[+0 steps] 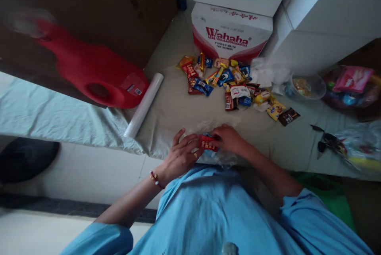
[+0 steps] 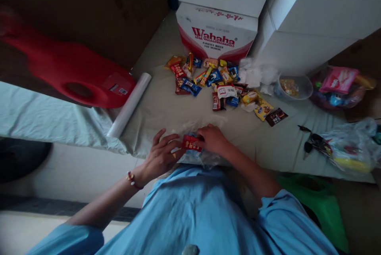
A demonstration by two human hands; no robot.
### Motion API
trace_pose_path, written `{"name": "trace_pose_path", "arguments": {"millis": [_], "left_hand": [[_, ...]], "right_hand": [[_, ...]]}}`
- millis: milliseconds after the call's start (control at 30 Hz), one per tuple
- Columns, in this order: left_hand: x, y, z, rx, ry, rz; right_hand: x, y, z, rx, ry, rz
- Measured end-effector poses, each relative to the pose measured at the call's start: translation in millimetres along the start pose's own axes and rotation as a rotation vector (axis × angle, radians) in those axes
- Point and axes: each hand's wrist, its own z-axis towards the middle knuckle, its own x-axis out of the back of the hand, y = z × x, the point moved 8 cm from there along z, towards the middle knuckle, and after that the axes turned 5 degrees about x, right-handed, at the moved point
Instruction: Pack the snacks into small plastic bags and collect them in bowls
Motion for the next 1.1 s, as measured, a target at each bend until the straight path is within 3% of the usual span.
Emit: {"name": "trace_pose_path", "arguments": {"millis": [100, 300, 467, 533, 633, 800, 933, 1033, 1100], "left_hand": [[-0.4, 4, 12, 0.014, 0.031, -0.021], [-38.8, -18, 37, 0.171, -0.055, -0.094], [-46.1, -29, 40, 0.258, -0.026, -0.084], [-46.0, -29, 39, 0.256, -0.025, -0.096], [-48.0, -30, 39, 0.248, -0.022, -0.117], [-52.5, -38, 36, 0.238, 0.019, -0.150], [-51.2, -40, 35, 0.258, 0.030, -0.134], [-42.7, -40, 32, 0.333, 0.105, -0.074], [-36.1, -41, 29, 0.400, 0.180, -0.038]], "right_hand": [[-1, -3, 2, -0.007, 0.000, -0.007], [4, -3, -1, 0.033, -0.019, 0.002], [33, -4, -39, 0.134, 0.185, 0.176], [35, -8, -58, 0.160, 0.215, 0.227], [22, 0, -77, 0.070, 0.197, 0.227], [18, 55, -89, -0.270, 0.279, 0.236], [40, 69, -69, -0.340, 0.199, 0.051], [66, 44, -30, -0.173, 0.286, -0.085], [68, 19, 4, 0.015, 0.287, -0.162]]}}
